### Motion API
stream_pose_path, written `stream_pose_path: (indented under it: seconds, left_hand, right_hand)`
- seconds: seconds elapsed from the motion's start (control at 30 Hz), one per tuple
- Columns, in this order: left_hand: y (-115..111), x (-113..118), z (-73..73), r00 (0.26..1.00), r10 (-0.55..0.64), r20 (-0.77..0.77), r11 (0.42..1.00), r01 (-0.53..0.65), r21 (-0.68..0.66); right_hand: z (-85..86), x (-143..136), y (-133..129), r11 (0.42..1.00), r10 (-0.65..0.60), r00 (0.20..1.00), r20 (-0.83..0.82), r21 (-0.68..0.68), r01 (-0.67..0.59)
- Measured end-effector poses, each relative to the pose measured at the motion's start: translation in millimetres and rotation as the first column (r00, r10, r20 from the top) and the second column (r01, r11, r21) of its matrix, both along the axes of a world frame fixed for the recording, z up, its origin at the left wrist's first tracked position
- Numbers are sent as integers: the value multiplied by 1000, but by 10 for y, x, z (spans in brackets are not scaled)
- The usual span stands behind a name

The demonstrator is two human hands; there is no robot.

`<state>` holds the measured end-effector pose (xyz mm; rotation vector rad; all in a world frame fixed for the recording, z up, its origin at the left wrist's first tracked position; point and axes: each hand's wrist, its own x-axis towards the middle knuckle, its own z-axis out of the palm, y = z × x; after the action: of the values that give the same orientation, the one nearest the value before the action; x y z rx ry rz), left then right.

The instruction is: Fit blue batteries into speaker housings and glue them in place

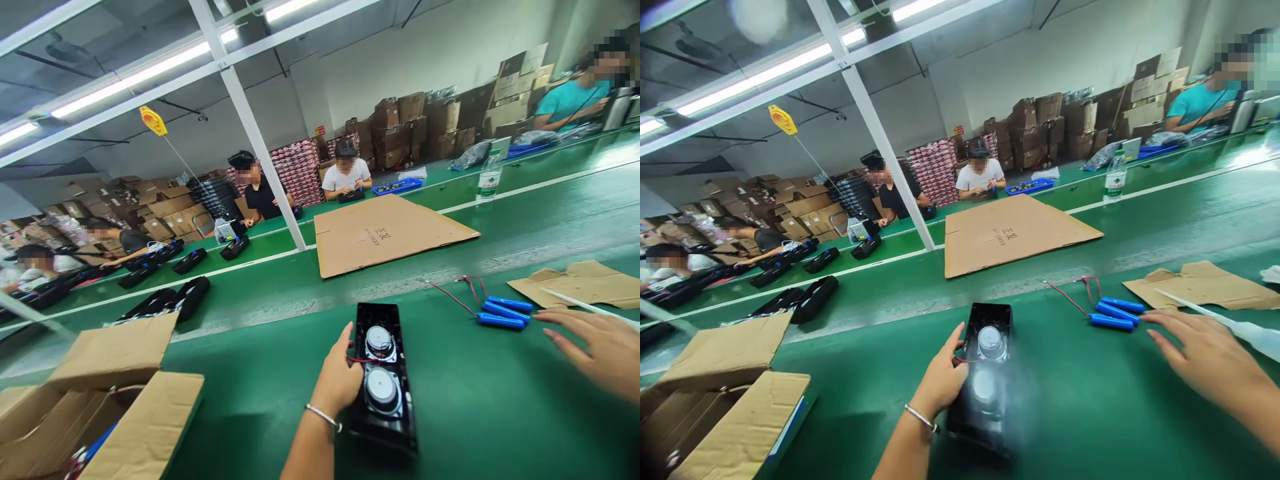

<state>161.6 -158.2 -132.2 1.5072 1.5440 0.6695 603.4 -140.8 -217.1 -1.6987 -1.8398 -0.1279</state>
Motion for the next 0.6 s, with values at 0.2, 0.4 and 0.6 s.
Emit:
stream_pose_path:
  seconds: [0.2, 0.4, 0.6]
  left_hand:
    - [-139, 147, -182, 996, 25, 82, 999, -23, -32]
    - [-85, 152, -171, 992, -12, 128, 999, 5, 54]
    - [-80, 137, -206, 983, -18, 181, 1000, 13, 26]
  right_hand:
    - [-63, -524, 464, 939, 146, 971, 188, -335, -76]
    - [-55, -573, 536, 888, 139, 979, 148, -457, -57]
    - [372, -910, 321, 883, -51, 999, -7, -467, 41]
